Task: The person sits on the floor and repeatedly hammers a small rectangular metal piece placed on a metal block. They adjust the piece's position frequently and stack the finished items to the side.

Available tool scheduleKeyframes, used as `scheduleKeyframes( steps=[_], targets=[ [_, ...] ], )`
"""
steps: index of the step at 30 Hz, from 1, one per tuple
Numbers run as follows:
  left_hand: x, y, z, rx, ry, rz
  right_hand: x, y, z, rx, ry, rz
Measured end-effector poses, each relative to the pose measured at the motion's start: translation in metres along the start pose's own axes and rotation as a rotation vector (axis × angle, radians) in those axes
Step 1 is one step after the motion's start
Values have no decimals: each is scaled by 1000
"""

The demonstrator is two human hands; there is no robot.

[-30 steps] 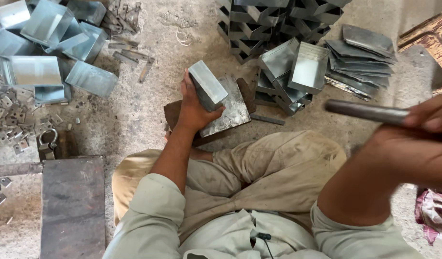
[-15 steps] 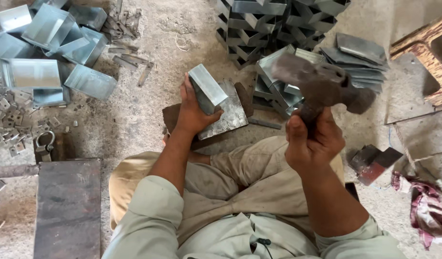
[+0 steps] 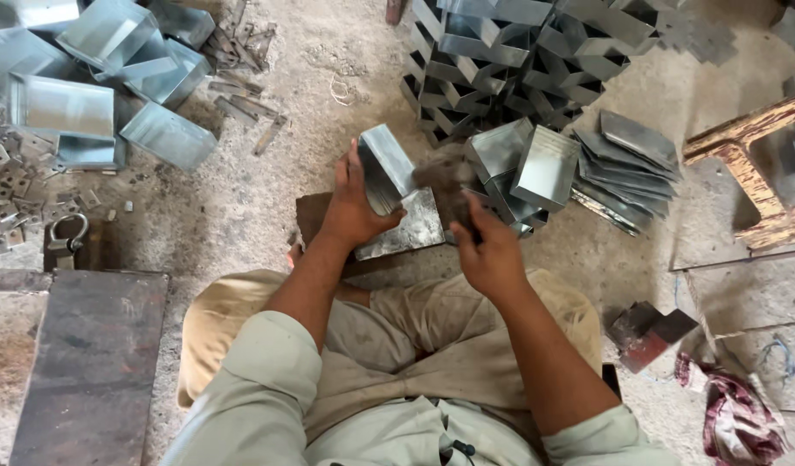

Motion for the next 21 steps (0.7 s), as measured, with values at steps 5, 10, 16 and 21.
scheduleKeyframes(
  steps=[5,10,16,21],
  targets=[
    [-5,8,7,253,33,250,-24,-86,-43,280,73,-483],
    [-1,5,15,580,94,234,-45,-142,-92,3,357,-471],
    [-1,2,30,477,373,228,-43,-138,-96,-191,149,-137],
    [8,8,87,636,291,205,-43,-177,-82,-242,210,-308]
  ],
)
Point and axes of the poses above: each hand's wrist, its own x-axis towards the middle knuckle, its own z-axis out of the back of the hand, y = z × x, the point moved 8 cm from there along x, towards the middle knuckle, and after that the axes turned 1 degree about -y, right-handed, at the moved point
